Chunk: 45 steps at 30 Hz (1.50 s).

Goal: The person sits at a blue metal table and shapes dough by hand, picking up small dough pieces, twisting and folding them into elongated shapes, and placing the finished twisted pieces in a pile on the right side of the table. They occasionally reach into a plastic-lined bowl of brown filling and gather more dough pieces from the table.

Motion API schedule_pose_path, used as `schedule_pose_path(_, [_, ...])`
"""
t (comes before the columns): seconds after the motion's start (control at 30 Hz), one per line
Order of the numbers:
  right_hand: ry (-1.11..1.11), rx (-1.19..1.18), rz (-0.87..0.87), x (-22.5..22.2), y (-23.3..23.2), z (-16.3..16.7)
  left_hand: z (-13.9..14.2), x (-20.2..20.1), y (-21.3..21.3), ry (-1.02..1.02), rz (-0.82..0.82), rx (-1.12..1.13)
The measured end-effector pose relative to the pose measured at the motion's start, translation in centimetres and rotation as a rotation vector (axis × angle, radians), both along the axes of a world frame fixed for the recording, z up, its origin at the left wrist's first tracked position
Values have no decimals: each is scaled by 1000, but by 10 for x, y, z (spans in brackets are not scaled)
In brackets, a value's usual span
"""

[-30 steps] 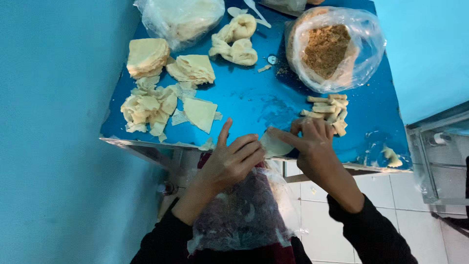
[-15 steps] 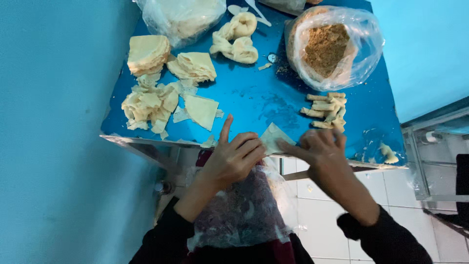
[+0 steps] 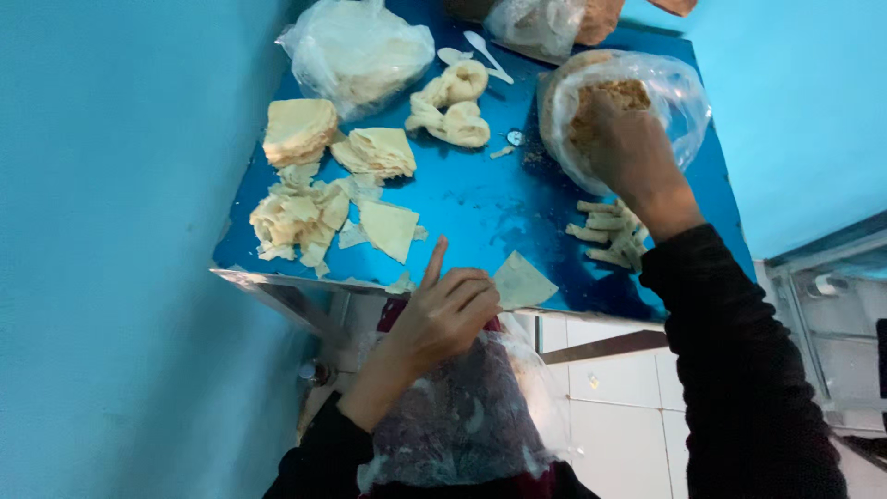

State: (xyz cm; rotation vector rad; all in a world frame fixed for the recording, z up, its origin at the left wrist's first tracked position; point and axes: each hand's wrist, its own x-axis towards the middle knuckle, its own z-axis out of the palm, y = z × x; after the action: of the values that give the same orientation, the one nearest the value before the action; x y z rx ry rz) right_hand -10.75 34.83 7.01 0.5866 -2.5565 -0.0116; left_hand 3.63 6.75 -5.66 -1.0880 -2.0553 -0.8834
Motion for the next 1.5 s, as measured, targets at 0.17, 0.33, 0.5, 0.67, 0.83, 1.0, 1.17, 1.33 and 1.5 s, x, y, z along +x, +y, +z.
schedule_pose_path(0.17, [-86,61,-89,-19,-7,-16,0,-2,-2,-15,-13,17])
schedule_pose_path(0.33, [18,190,-60,-22,-6,-18,1,-1,-3,-71,-27,11])
schedule_pose_path(0.5, [-117,-48,-85,-12,13,20,4,-2,-5,-32,-41,54])
schedule_pose_path(0.67, [-604,-669,20,56,-17,20,1,-3,-4,-39,-43,35])
schedule_pose_path(0.83, [-726,-641,253,130,-69,-20,-3,-4,-3,-15,-43,49])
schedule_pose_path(1.0, [-407,-427,303,156,-69,-40,1,-2,-3,-59,-35,41])
schedule_pose_path(1.17, [-243,-279,254,170,-53,-48,7,4,-3,-69,10,50])
schedule_pose_path(1.33, [-329,-446,136,174,-48,-45,6,19,-2,93,249,-35])
schedule_pose_path(1.5, [-355,-376,30,177,-56,-39,0,26,1,201,369,-115])
